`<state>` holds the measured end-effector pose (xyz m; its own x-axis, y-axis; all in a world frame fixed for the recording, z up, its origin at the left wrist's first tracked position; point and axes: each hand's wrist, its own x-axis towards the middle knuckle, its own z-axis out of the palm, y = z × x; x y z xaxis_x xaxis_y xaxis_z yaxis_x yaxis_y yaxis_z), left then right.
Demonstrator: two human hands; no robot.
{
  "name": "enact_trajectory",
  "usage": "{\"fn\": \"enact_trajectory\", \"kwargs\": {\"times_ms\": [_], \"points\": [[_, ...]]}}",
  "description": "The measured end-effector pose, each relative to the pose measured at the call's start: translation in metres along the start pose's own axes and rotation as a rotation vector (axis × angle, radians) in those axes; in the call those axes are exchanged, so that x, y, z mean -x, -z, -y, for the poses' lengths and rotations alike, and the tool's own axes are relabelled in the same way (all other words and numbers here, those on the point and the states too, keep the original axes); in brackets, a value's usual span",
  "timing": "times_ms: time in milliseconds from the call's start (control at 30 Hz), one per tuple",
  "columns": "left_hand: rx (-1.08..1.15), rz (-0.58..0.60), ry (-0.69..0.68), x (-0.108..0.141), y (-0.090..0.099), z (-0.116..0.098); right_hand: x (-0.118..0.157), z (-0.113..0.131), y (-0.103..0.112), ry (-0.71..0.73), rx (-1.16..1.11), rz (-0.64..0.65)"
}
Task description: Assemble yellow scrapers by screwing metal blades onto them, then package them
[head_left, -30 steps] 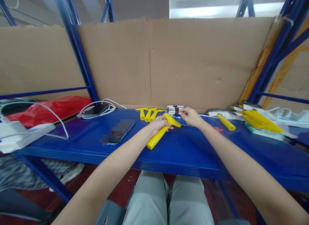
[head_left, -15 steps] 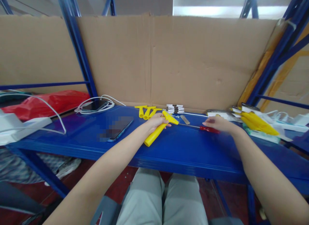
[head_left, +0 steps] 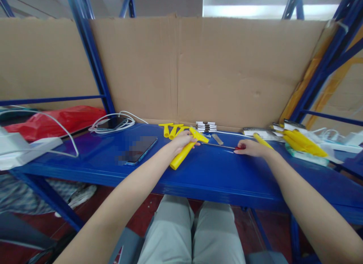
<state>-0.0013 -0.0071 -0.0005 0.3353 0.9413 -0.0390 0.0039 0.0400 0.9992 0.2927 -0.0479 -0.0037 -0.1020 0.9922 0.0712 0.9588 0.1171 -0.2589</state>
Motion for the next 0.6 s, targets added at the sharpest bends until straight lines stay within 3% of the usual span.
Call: {"fn": "enact_trajectory", "kwargs": {"times_ms": [300, 600], "points": [[-0.005, -0.026, -0.002, -0.001, 0.000, 0.001, 0.006, -0.002, 0.010, -0.020, -0.021, -0.013], [-0.040, 0.011, 0.012, 0.007, -0.005, 0.000, 0.026, 0.020, 0.027, -0.010, -0.380, -0.025]]}}
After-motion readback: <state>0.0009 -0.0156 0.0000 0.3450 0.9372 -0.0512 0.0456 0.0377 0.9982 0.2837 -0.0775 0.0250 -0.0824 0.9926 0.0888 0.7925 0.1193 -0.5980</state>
